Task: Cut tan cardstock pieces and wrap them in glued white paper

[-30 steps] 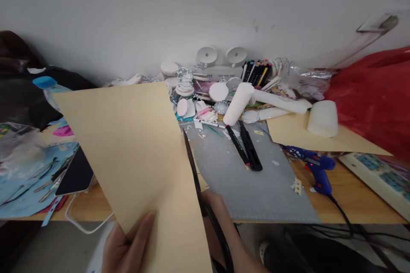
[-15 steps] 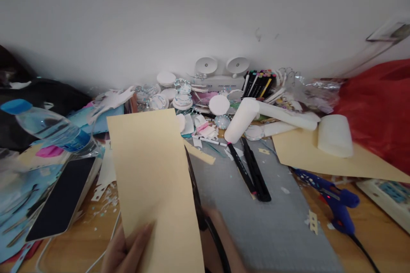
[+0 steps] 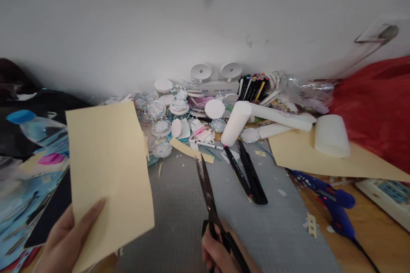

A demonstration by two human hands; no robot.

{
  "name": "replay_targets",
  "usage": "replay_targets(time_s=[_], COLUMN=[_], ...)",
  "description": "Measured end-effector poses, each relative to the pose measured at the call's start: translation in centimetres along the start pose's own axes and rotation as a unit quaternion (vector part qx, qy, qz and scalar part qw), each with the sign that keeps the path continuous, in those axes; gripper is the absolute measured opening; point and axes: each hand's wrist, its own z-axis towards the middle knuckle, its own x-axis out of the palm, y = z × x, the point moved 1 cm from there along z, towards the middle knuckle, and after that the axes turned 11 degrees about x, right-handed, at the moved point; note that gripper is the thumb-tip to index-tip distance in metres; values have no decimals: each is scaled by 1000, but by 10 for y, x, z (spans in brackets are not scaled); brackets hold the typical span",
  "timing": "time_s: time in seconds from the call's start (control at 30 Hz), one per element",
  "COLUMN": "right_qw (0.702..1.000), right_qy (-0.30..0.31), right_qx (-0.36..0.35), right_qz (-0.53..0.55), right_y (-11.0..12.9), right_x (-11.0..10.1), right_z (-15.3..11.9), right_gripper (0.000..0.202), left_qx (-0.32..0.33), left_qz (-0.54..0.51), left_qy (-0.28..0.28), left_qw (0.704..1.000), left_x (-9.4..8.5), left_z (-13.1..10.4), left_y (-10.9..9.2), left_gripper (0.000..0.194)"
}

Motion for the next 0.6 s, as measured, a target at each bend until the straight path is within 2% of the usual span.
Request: replay_targets(time_s=[0.1,0.17,0.27,0.33,0.43,0.47,0.6], right_qw=[999,996,993,992,990,990,990], right_qy=[-50,-89,-99,-101,-94,-90,-76], right_qx=[5,-6,-32,-50,-74,-81,-90], right_qz=[-1,15,51,62,70,76,82], right_y=[1,0,-6,-12,-19,-20,-22], right_x=[-5,-6,-7,-9,-10,-11,-11], right_z=[-9,-13,-16,-17,-17,-17,-14], right_gripper=[64,69,69,65,62,61,60], left_qx=[118,171,210,190,166,160,162], left_qz=[-37,-118,-157,-168,-131,-107,39], left_qy=[-14,-10,-16,21,84,118,251], left_qw=[992,978,965,967,974,974,953], left_x=[15,37,72,90,100,99,94], left_z=[30,56,99,125,145,147,134], left_y=[-29,-47,-69,-78,-83,-82,-72], left_gripper=[37,27,25,28,21,20,42])
